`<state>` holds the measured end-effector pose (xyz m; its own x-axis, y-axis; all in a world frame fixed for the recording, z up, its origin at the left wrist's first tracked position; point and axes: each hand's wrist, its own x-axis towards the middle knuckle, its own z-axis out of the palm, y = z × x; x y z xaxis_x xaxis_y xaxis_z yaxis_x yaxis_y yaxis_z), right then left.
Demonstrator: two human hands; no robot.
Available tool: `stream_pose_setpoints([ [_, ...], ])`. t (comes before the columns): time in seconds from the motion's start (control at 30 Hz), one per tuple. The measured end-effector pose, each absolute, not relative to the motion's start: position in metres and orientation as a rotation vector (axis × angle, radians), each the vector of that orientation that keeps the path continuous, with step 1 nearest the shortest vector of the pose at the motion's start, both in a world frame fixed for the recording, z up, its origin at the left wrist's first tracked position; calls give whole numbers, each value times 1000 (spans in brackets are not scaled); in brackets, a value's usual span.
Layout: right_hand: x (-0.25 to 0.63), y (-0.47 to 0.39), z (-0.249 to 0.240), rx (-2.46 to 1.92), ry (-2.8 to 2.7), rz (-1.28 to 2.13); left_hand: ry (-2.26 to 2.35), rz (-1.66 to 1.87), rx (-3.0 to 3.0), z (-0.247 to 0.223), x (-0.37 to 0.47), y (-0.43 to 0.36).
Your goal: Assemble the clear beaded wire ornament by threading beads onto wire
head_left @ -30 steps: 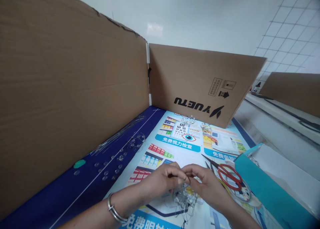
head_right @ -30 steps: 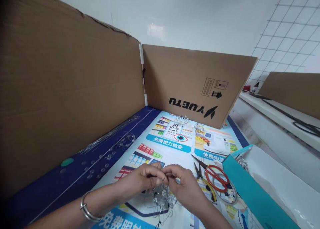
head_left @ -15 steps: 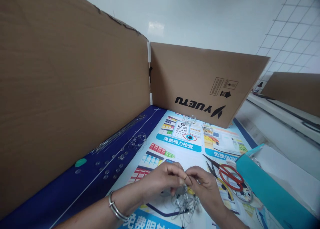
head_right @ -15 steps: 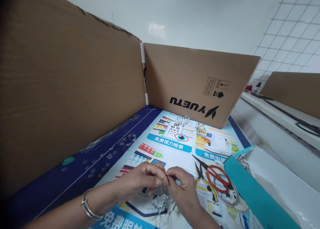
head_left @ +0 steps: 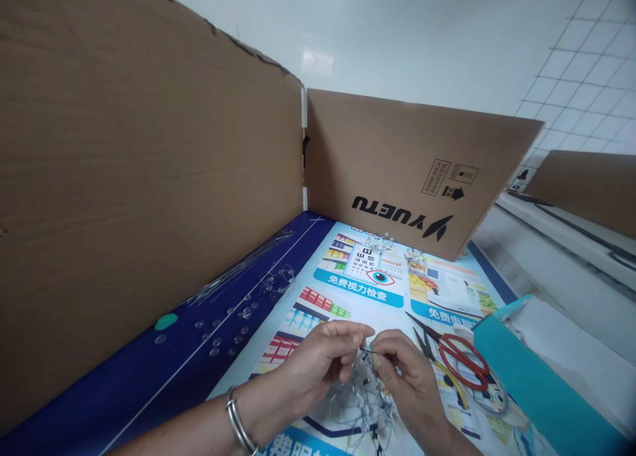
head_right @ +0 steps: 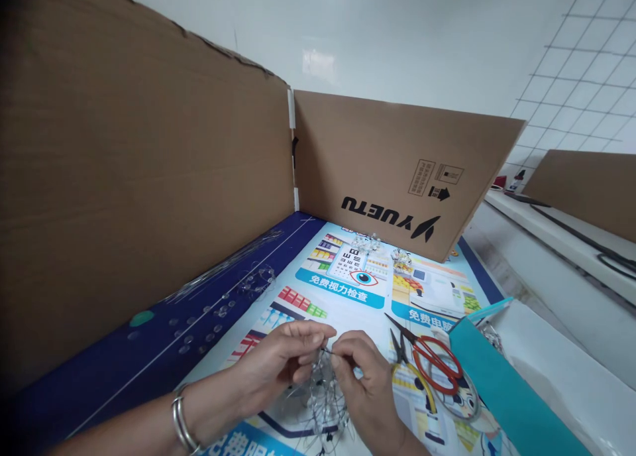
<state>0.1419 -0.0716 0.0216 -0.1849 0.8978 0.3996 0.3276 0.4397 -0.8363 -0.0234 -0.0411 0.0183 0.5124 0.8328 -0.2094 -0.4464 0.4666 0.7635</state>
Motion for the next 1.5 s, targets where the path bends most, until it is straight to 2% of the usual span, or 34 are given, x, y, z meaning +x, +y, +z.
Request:
stream_pose_setpoints([
  [0.23,137,-72,30,-1311,-1799,731,640,879,839,28,-23,-46],
  [0.4,135,-73,36,-1453,-1965,621,492,924,807,40,-28,-44],
  [0.8,135,-72,38,-1275,-1977,602,432,1099,844,89,-68,-29],
  [0.97,135,-74,33,-1240,-1945,461,610,833,1147,84,-65,-30],
  [1.1,137,-75,25,-1196,-2022,296,810,509,1683,72,-57,-31],
  [1.27,137,-76,17,-1160,-2176,140,1011,354,2294,61,-52,-34],
  [1.37,134,-77,17,-1176,-2199,95,979,331,2316,60,-51,-35],
  [1.5,133,-78,20,-1174,-2207,72,840,310,1947,62,-48,-35],
])
